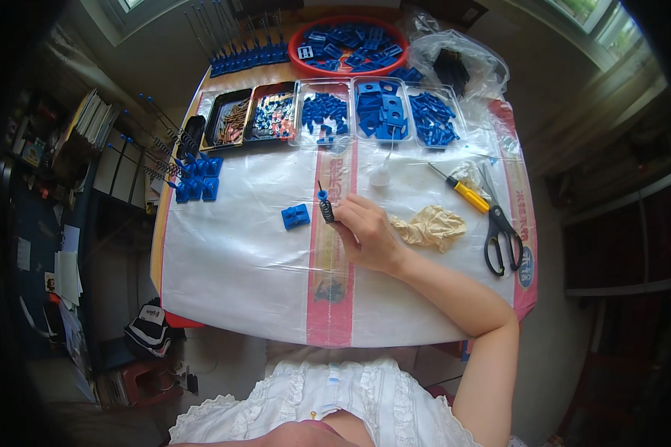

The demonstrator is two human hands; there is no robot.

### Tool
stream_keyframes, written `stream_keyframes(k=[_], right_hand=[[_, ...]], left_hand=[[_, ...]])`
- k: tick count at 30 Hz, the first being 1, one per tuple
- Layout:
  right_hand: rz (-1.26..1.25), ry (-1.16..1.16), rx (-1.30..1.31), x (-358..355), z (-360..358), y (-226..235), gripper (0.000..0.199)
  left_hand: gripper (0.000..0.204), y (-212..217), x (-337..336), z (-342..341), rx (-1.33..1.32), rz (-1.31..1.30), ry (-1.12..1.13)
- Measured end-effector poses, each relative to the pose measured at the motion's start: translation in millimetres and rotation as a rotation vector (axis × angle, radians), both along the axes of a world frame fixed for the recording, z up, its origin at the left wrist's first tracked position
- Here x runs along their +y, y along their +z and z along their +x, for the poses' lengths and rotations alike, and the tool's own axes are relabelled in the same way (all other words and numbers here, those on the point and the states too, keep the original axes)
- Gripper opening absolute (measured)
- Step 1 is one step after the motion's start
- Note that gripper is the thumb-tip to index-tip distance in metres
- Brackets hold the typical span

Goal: Assembling small electrical or hardware components using tools and multiple small parts.

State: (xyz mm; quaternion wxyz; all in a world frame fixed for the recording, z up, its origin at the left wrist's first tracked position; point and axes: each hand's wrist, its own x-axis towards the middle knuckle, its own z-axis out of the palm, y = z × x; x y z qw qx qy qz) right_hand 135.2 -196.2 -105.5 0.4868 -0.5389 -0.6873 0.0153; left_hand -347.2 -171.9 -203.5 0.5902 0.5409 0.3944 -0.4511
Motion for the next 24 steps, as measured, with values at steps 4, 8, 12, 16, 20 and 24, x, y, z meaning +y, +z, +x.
stream_keyframes(k=[4,8,12,16,20,24], right_hand=[[0.018,0.007,-0.015,1.0,-3.1,0.0,0.022],[0.031,-0.003,-0.027,-0.8,-1.4,0.5,0.022],[0.017,-0.002,-0.011,-0.1,0.2,-3.5,0.023],[0.016,-0.006,0.001,1.4,-1.3,-2.0,0.022],[0.005,-0.019,0.058,0.1,-1.1,-0.1,0.021],[0.002,-0.019,0.062,1.2,-2.4,-1.7,0.020]], left_hand=[[0.041,-42.6,-18.7,-28.2,0.102,-0.049,0.020],[0.040,-76.9,-39.4,-55.7,0.192,-0.106,0.036],[0.040,-95.0,-60.3,-74.5,0.236,-0.142,0.058],[0.040,-104.6,-71.0,-82.3,0.253,-0.158,0.056],[0.040,-105.2,-71.8,-84.1,0.252,-0.177,0.003],[0.040,-92.7,-58.7,-64.2,0.218,-0.167,-0.170]])
